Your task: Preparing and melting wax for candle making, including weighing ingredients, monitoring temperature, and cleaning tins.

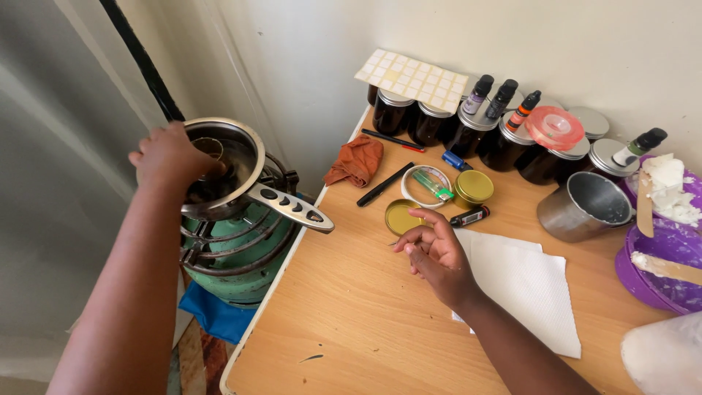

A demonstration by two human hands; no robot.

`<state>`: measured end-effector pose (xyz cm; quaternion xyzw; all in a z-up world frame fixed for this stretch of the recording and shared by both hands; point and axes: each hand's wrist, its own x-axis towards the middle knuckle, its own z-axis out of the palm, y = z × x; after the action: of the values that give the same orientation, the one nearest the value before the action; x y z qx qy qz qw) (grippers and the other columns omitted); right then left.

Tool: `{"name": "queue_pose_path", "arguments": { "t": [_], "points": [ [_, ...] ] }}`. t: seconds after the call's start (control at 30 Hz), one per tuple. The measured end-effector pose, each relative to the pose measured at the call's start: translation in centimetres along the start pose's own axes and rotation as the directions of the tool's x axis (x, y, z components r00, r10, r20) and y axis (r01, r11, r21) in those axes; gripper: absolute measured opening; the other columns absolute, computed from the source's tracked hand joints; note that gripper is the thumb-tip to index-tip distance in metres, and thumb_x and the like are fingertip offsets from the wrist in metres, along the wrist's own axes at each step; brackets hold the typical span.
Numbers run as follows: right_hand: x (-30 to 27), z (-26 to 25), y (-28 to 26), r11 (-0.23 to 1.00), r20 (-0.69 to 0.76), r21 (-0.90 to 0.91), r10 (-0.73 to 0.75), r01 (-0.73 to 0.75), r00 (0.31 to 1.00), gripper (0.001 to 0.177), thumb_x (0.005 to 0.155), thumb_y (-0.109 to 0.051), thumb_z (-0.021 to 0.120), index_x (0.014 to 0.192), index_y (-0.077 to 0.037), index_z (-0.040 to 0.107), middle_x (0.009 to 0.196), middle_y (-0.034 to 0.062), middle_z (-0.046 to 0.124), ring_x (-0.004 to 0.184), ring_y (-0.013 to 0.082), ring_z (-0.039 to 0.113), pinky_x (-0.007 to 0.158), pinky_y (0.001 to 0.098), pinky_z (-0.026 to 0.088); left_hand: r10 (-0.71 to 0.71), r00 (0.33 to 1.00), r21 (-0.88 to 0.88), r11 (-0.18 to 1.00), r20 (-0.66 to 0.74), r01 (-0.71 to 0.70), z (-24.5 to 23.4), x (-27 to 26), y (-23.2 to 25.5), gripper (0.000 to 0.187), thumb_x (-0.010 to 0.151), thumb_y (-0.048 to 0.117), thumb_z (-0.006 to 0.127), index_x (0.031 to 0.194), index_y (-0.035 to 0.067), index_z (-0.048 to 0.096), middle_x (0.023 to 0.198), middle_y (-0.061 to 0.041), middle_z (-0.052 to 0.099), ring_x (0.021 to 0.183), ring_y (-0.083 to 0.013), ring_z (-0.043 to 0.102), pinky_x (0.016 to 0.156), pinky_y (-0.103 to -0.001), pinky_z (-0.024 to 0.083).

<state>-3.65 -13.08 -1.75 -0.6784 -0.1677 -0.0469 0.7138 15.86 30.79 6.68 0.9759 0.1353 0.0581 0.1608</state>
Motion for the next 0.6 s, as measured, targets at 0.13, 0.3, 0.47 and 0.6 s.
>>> {"name": "queue_pose_path", "arguments": {
  "t": [0.13,0.3,0.47,0.6],
  "points": [
    [-0.2,0.9,-2.7,0.967,-0.103,-0.121,0.214,-0.226,0.971,0.055,0.099,-0.009,0.063,0.152,-0.013,0.049,0.102,0.0152,0.08,0.084,0.0146,0.068,0.063,0.0282,0.054,-0.037,0.999,-0.091,0.995,-0.03,0.035,-5.8,-3.7,3.7,0.107,0.077,0.049,0.088,0.166,0.012,0.042,0.164,-0.025,0.043,0.147,-0.0482,0.039,0.114,-0.066,0.03],
    [-0.3,1.0,-2.5,0.974,-0.097,-0.113,0.187,-0.197,0.978,0.054,0.1,-0.01,0.064,0.152,-0.01,0.05,0.098,0.0148,0.078,0.082,0.0144,0.068,0.062,0.0284,0.054,0.169,0.931,-0.316,0.908,-0.324,-0.275,-7.9,-10.0,8.8,0.027,0.102,0.04,0.08,0.085,0.02,0.077,0.124,-0.002,0.076,0.129,-0.0315,0.056,0.104,-0.059,0.029],
    [-0.2,-0.9,-0.8,0.993,-0.196,-0.076,0.07,-0.086,0.978,0.046,0.1,-0.01,0.064,0.145,-0.008,0.055,0.087,0.0141,0.077,0.061,0.013,0.06,0.054,0.0235,0.049,0.382,0.869,-0.42,0.764,-0.315,-0.489,-2.2,-14.6,14.9,0.024,0.082,0.041,0.091,0.085,0.022,0.077,0.123,-0.004,0.073,0.122,-0.0282,0.067,0.105,-0.052,0.042],
    [0.4,-3.5,0.1,0.998,-0.386,-0.028,-0.057,0.05,0.921,0.035,0.104,-0.007,0.058,0.139,-0.006,0.057,0.077,0.0141,0.073,0.053,0.0123,0.06,0.047,0.0196,0.045,0.509,0.861,-0.552,0.722,0.016,-0.417,2.8,-20.2,20.4,0.043,0.081,0.033,0.086,0.122,0.028,0.075,0.125,-0.002,0.073,0.128,-0.0321,0.067,0.102,-0.051,0.059]
  ]
}}
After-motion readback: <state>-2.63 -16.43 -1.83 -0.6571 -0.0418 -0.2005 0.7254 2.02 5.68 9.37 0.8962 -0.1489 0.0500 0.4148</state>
